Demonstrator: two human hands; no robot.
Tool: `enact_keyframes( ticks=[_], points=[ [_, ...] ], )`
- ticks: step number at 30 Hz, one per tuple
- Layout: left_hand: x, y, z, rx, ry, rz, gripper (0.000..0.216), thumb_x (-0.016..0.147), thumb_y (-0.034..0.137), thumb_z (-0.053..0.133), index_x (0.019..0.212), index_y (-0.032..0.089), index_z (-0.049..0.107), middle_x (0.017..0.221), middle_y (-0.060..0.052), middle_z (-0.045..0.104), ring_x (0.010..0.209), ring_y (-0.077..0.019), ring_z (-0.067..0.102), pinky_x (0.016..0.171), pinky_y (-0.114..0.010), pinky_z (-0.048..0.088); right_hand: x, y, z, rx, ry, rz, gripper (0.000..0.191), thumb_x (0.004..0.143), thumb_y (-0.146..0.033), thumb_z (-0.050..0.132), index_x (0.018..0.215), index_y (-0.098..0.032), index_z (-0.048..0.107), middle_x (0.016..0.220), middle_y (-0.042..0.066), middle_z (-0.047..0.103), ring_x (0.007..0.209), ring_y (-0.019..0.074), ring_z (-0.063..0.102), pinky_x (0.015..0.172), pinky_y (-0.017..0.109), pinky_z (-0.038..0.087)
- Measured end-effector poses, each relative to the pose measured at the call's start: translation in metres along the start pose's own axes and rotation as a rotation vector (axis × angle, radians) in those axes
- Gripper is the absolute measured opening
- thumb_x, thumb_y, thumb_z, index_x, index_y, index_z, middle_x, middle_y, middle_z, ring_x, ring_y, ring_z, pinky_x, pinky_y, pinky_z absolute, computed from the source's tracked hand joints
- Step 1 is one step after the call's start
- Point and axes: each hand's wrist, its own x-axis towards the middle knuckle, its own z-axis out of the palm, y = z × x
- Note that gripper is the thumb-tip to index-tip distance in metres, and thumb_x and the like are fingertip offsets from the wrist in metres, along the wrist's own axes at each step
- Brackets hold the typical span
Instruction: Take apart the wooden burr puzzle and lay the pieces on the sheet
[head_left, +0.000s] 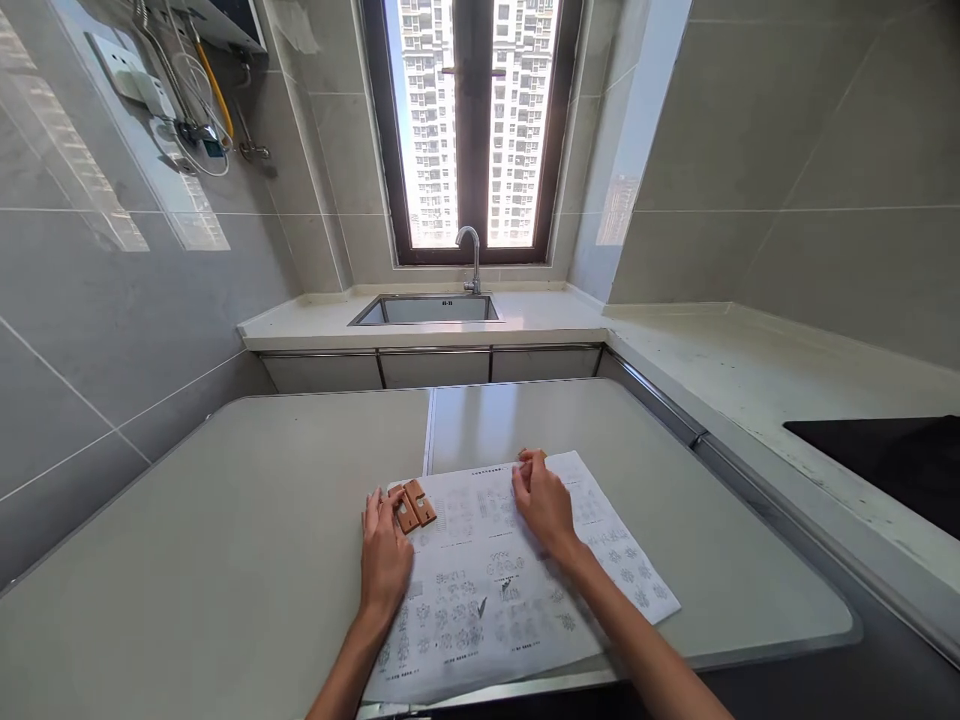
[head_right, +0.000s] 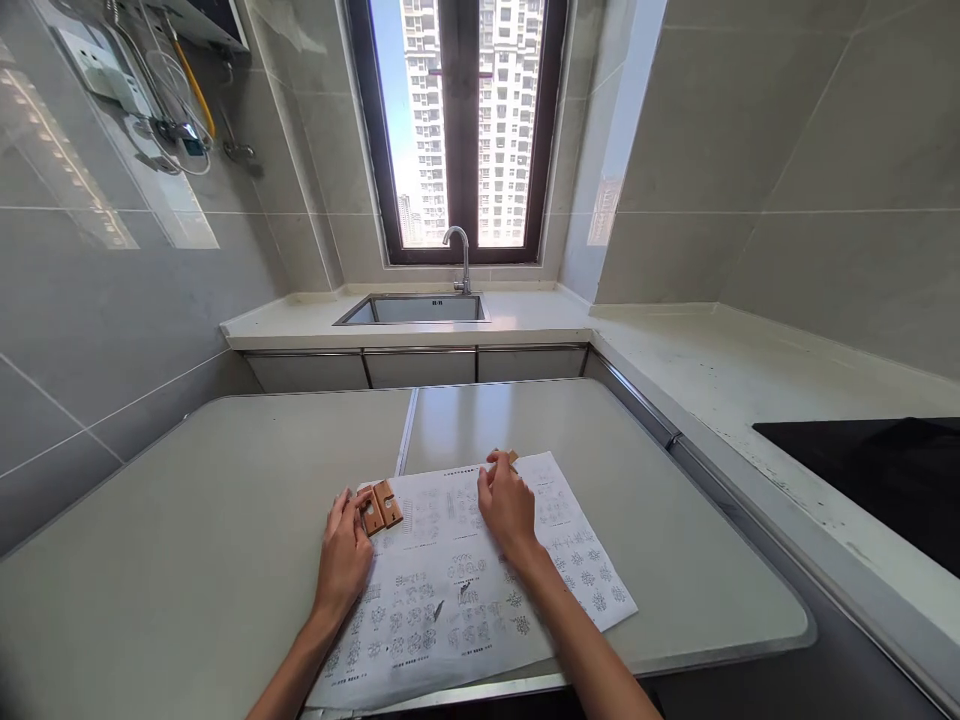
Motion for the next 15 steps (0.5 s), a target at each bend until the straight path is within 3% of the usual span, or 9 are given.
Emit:
enact_keyframes(
  ticks=[4,10,15],
  points=[
    [0.003,-0.002,0.002,-0.004,0.012,0.022,0.043,0.093,0.008,0.040,0.127,0.017,0.063,0.155,-0.015,0.046,0.153,-0.0326,0.029,0.127,-0.057,0.020,0.011,0.026,-0.005,0.006,0.015,0.100,0.025,0.103,-0.033,0.042,0.125,-0.022,0.049,0.083,0.001,0.076,0.079,0.0215,0.072,0.059,0.027,0.036],
    [-0.007,0.013,-0.011,-0.041,0.055,0.060,0.033,0.097,0.018,0.038,0.118,0.018,0.065,0.153,-0.013,0.046,0.149,-0.0314,0.036,0.119,-0.053,0.038,0.016,0.036,-0.003,-0.030,0.005,0.099,0.020,0.099,-0.037,0.054,0.115,-0.024,0.059,0.080,0.001,0.076,0.081,0.0244,0.072,0.061,0.027,0.033],
    [-0.019,0.030,-0.024,-0.060,0.049,0.160,0.025,0.093,0.023,0.049,0.110,0.023,0.068,0.144,-0.011,0.052,0.138,-0.0322,0.045,0.103,-0.048,0.053,0.016,0.035,-0.007,-0.005,0.035,0.048,0.025,0.104,-0.038,0.046,0.113,-0.021,0.062,0.094,0.008,0.077,0.087,0.0249,0.072,0.067,0.028,0.039]
  ],
)
